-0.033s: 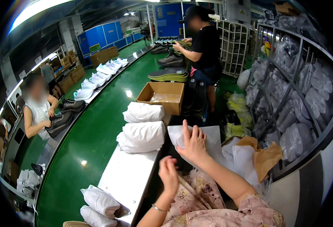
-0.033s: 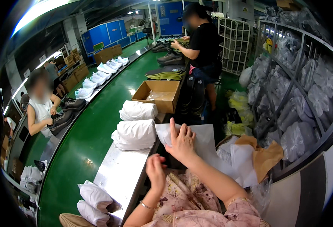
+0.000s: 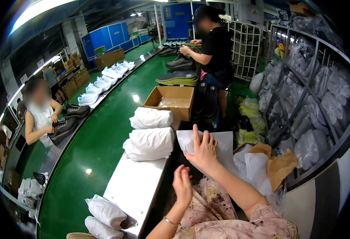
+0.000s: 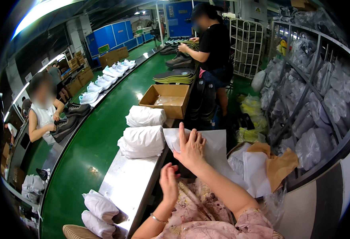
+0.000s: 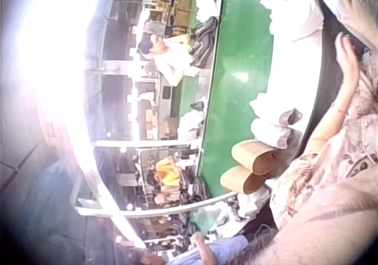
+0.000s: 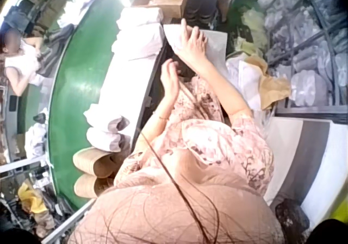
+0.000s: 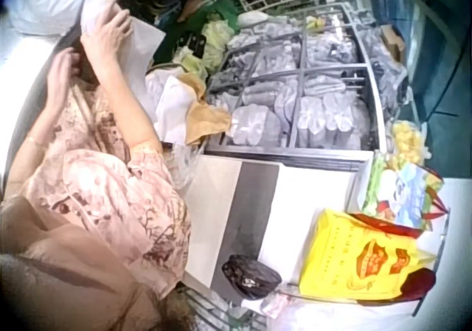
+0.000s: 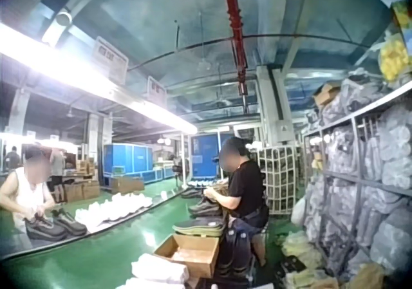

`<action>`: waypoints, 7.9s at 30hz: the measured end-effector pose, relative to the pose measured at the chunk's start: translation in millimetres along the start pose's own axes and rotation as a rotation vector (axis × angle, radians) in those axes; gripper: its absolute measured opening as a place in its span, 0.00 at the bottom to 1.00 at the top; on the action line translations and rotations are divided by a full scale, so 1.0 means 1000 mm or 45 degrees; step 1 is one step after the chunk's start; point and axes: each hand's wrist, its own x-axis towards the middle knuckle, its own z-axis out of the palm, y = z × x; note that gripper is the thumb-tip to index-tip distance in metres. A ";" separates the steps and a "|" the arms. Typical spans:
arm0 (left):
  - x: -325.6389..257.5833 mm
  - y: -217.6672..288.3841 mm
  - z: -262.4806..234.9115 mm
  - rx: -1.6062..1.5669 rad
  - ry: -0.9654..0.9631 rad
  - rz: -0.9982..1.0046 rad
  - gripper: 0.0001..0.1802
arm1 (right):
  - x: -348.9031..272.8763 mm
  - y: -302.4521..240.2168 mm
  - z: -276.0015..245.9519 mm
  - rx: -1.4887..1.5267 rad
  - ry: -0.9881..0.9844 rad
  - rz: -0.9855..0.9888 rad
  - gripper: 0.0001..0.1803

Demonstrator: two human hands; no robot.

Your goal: The person wraps shoe forms in white paper and inserts them into black shoes before placing them on a rack in a factory.

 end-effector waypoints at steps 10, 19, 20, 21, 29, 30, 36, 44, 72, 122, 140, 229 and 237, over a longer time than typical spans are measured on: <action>0.016 -0.022 0.008 -0.610 -0.335 -0.028 0.31 | -0.004 -0.034 -0.001 0.367 -0.145 0.186 0.56; 0.032 -0.020 -0.008 -0.925 -0.137 -0.228 0.23 | -0.027 0.023 0.024 1.240 -0.300 0.005 0.40; 0.032 -0.018 -0.009 -0.922 -0.139 -0.224 0.24 | -0.031 0.027 0.026 1.285 -0.337 0.032 0.39; 0.033 -0.016 -0.010 -0.937 -0.140 -0.241 0.25 | -0.034 0.031 0.027 1.331 -0.373 0.060 0.39; 0.035 -0.004 -0.014 -1.016 -0.417 -0.519 0.43 | -0.044 0.040 0.022 2.398 -0.528 0.773 0.16; 0.033 0.000 -0.013 -1.084 -0.438 -0.584 0.44 | -0.044 0.039 0.020 2.440 -0.512 0.801 0.15; 0.030 0.017 -0.013 -1.273 -0.477 -0.678 0.47 | -0.047 0.022 0.008 2.609 -0.438 0.940 0.14; 0.032 0.025 -0.009 -1.313 -0.424 -0.685 0.47 | -0.047 0.009 -0.001 2.613 -0.279 0.972 0.15; 0.042 0.041 -0.004 -0.890 -0.246 -0.332 0.41 | -0.037 0.028 -0.033 1.437 -0.829 0.147 0.51; 0.063 0.037 -0.020 -1.488 -0.449 -0.407 0.56 | -0.061 -0.031 0.008 3.387 -0.506 1.011 0.20; 0.065 0.031 -0.020 -1.245 -0.356 -0.267 0.55 | -0.059 -0.014 0.001 3.088 -0.494 1.040 0.20; 0.369 0.082 0.057 0.395 -0.524 0.868 0.18 | -0.249 0.147 -0.182 0.249 0.186 1.307 0.13; 0.217 0.056 0.177 0.192 -1.105 0.775 0.16 | -0.606 0.013 -0.205 -0.399 0.255 2.328 0.11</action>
